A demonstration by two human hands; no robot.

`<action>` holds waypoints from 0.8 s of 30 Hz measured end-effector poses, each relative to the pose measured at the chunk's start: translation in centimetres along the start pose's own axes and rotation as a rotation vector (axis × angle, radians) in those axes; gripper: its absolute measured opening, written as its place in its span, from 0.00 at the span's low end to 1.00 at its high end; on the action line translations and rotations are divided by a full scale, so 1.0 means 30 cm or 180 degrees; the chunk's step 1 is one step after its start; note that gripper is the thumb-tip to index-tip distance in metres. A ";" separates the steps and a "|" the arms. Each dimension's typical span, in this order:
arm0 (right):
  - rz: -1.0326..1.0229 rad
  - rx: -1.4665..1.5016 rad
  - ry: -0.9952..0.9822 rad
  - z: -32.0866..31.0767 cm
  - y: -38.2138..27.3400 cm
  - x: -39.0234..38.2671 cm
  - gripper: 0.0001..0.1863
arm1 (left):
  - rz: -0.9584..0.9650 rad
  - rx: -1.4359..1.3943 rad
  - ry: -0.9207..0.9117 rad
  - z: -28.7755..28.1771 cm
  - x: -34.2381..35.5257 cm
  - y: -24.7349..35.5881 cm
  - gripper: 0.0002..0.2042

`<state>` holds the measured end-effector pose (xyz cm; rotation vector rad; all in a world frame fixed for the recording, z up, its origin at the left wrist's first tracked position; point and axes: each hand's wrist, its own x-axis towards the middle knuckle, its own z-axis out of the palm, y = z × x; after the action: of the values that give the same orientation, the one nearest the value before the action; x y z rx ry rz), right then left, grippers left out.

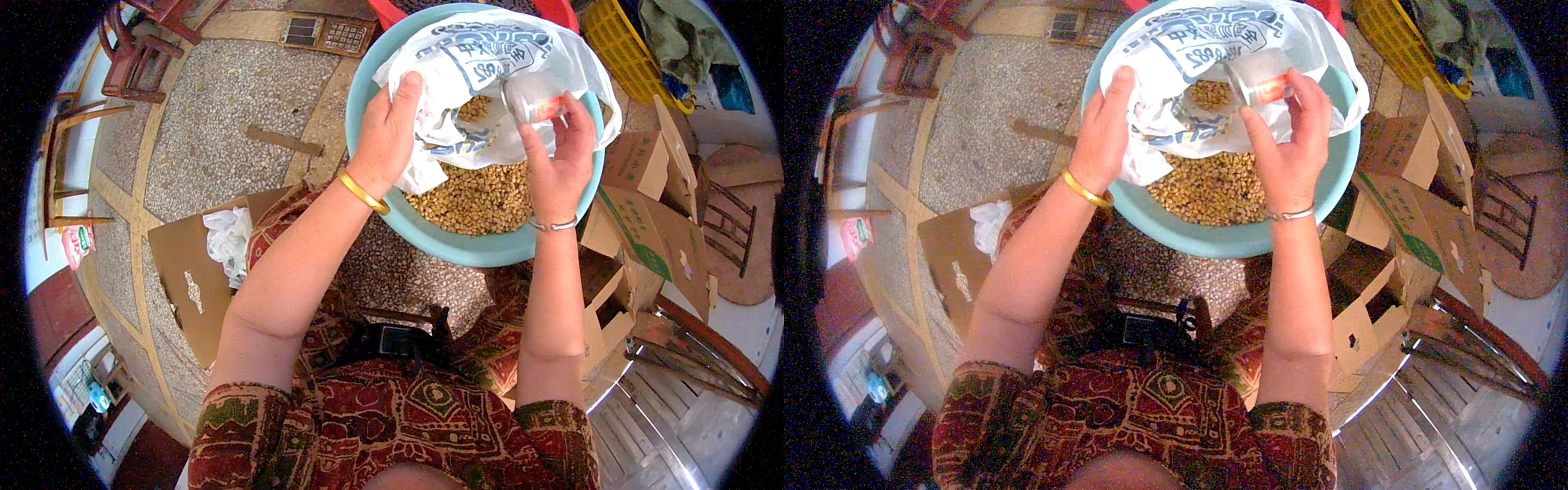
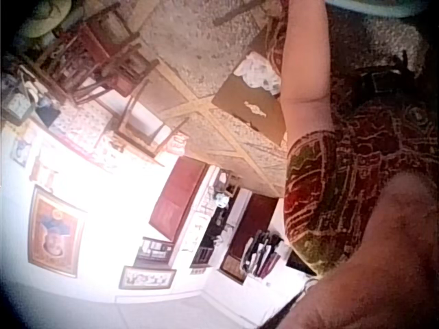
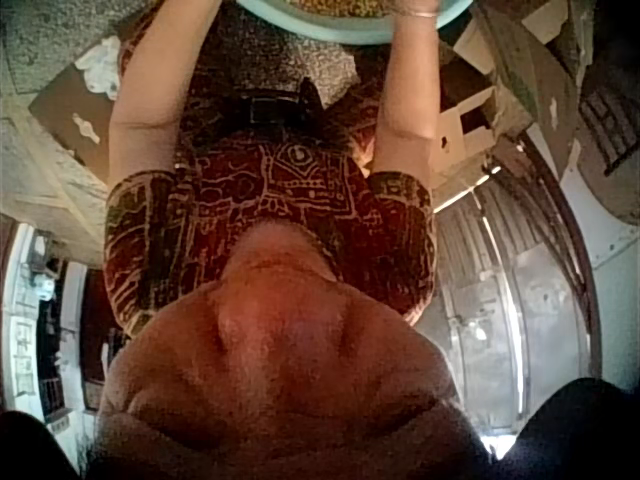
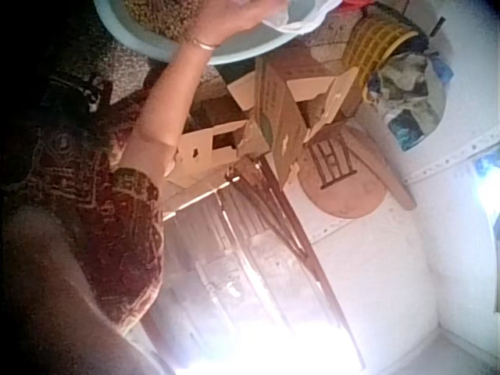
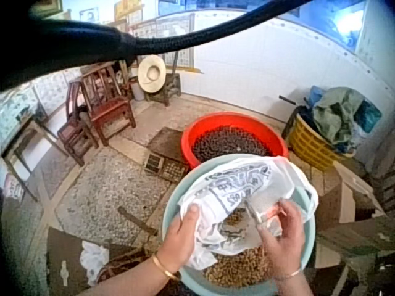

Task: The person pours light-colored grains from a white plastic bag into a light blue basin using a small plastic cup as a scoop. They repeat this scooping and pouring action multiple times to transfer the contents.

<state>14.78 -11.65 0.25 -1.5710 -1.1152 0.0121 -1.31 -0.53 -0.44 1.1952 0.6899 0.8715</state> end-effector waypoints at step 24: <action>0.0800 -0.1417 -0.2101 -0.104 0.090 -0.131 0.19 | -0.0007 -0.0212 0.0331 0.002 0.053 -0.006 0.23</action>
<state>16.05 -16.27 -2.83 -2.1851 -1.4814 0.5140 -0.41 0.79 -0.62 1.0952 0.7405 0.9529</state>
